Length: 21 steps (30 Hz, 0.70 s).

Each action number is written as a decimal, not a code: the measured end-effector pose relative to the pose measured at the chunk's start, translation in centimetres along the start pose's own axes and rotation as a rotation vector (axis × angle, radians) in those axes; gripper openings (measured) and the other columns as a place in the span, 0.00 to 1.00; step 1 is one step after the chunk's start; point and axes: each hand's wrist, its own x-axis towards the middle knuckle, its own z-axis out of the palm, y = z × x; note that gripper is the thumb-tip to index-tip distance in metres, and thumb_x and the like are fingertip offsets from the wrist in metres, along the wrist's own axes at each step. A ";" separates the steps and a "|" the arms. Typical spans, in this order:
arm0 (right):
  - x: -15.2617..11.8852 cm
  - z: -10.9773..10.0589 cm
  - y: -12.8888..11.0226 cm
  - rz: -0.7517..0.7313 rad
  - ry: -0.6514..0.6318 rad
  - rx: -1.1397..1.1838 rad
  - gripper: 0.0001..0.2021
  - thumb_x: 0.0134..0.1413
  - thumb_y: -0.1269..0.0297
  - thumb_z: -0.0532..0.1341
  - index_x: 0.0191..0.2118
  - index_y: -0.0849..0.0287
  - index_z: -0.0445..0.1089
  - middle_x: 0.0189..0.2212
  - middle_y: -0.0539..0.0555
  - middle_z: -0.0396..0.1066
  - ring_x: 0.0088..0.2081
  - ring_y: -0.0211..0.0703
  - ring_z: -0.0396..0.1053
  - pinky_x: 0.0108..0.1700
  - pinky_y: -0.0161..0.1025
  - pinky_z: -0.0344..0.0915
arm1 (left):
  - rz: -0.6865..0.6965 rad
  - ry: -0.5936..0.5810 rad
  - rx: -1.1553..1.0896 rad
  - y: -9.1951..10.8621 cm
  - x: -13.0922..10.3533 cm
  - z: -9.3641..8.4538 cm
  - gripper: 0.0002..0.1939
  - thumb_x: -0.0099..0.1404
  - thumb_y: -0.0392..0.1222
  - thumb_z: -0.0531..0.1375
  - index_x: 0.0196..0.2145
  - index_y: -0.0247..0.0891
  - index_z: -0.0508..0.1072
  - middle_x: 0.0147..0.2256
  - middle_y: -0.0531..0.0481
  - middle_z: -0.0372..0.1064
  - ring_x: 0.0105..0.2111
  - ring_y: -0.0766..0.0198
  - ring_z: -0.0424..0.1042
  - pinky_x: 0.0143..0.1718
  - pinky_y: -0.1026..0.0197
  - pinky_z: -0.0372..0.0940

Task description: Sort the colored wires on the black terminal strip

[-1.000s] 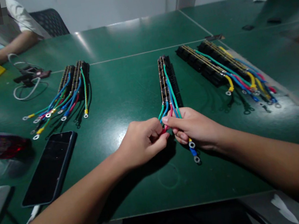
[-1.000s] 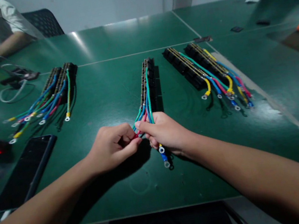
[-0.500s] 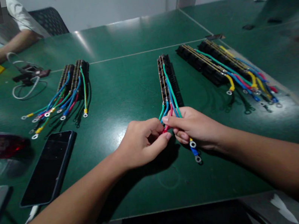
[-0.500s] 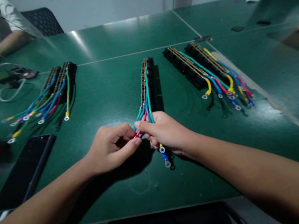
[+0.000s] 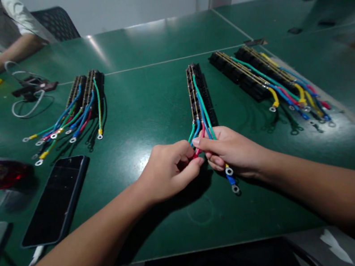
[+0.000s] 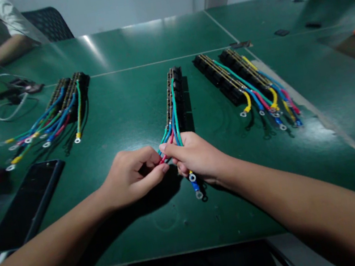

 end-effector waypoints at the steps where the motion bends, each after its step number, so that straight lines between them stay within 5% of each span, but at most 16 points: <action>1: 0.0 0.0 0.0 0.001 -0.005 0.001 0.14 0.50 0.62 0.67 0.26 0.59 0.61 0.11 0.40 0.55 0.11 0.26 0.49 0.13 0.26 0.49 | -0.004 -0.007 -0.011 0.0 0.0 0.0 0.09 0.63 0.40 0.59 0.27 0.35 0.67 0.19 0.59 0.62 0.17 0.75 0.57 0.20 0.70 0.50; 21: 0.0 0.1 -0.1 -0.004 -0.005 -0.003 0.12 0.60 0.65 0.60 0.26 0.59 0.60 0.10 0.40 0.54 0.10 0.26 0.49 0.13 0.26 0.49 | -0.092 -0.004 -0.048 0.4 0.0 -0.3 0.08 0.59 0.40 0.64 0.27 0.34 0.71 0.18 0.58 0.67 0.16 0.75 0.62 0.19 0.72 0.53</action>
